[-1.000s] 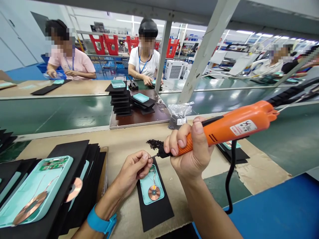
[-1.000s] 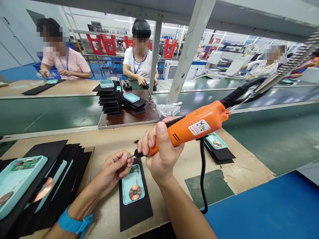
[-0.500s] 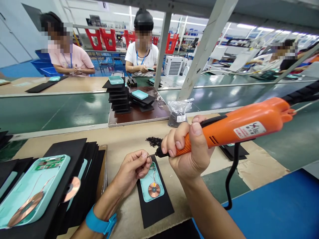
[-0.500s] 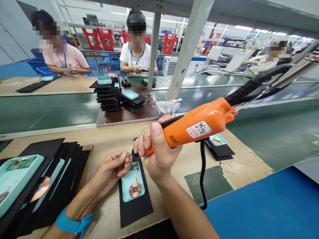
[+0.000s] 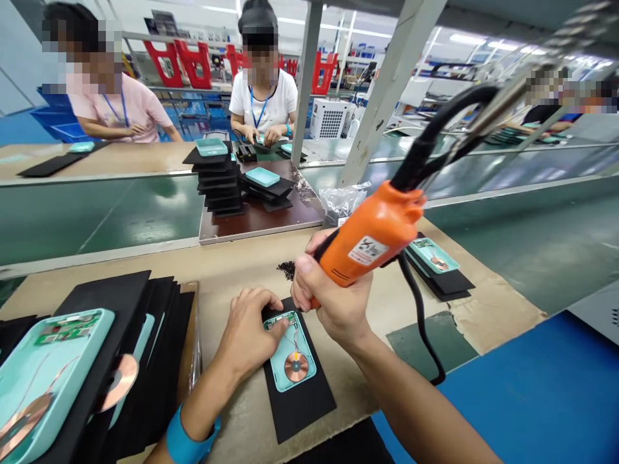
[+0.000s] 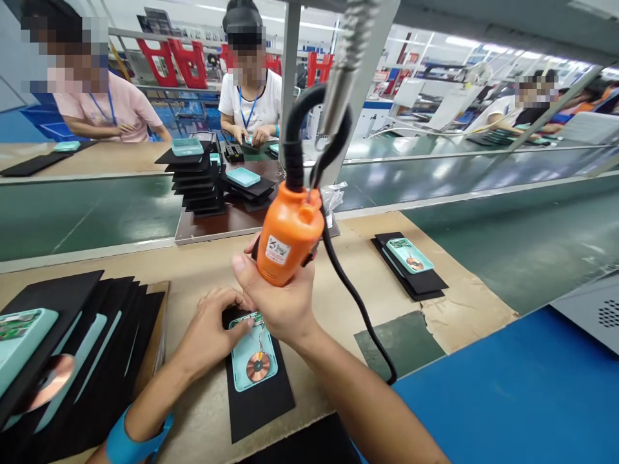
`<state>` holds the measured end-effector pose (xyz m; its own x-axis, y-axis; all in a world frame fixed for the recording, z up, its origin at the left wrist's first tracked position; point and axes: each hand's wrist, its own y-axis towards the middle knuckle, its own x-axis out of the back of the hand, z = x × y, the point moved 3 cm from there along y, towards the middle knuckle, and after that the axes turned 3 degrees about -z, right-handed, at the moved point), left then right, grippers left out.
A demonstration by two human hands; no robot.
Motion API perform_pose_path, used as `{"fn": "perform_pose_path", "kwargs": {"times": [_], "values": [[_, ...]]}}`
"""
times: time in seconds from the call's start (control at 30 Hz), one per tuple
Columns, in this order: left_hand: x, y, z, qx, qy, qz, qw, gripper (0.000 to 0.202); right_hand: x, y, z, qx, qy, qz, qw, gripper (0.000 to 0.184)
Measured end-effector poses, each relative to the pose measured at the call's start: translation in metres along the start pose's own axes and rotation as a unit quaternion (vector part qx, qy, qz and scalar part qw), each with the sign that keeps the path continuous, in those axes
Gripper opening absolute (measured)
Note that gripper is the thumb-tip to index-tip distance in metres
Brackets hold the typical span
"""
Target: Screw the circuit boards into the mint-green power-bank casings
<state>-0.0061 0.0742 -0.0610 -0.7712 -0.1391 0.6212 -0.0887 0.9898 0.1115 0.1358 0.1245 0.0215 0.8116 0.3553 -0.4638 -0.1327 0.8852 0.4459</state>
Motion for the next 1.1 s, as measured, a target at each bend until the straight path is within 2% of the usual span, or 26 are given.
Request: {"fn": "perform_pose_path", "kwargs": {"times": [0.13, 0.27, 0.57, 0.93, 1.1], "values": [[-0.009, -0.001, 0.0, 0.031, 0.059, 0.02, 0.998, 0.015, 0.008, -0.003, -0.019, -0.016, -0.012, -0.006, 1.0, 0.025], [-0.011, 0.0, -0.001, 0.042, 0.076, 0.025, 0.996, 0.016, 0.013, -0.002, -0.026, -0.026, -0.029, -0.025, 0.999, 0.027], [-0.011, -0.002, -0.001, 0.034, 0.087, 0.031, 0.995, 0.015, 0.018, 0.0, -0.03, -0.055, -0.038, -0.04, 0.997, 0.037], [-0.011, -0.001, -0.002, 0.042, 0.101, 0.033, 0.993, 0.016, 0.019, -0.001, -0.033, -0.062, -0.056, -0.041, 0.996, 0.037], [-0.014, -0.001, 0.001, 0.041, 0.107, 0.032, 0.993, 0.017, 0.017, -0.006, -0.031, -0.057, -0.068, -0.028, 0.996, 0.031]]}}
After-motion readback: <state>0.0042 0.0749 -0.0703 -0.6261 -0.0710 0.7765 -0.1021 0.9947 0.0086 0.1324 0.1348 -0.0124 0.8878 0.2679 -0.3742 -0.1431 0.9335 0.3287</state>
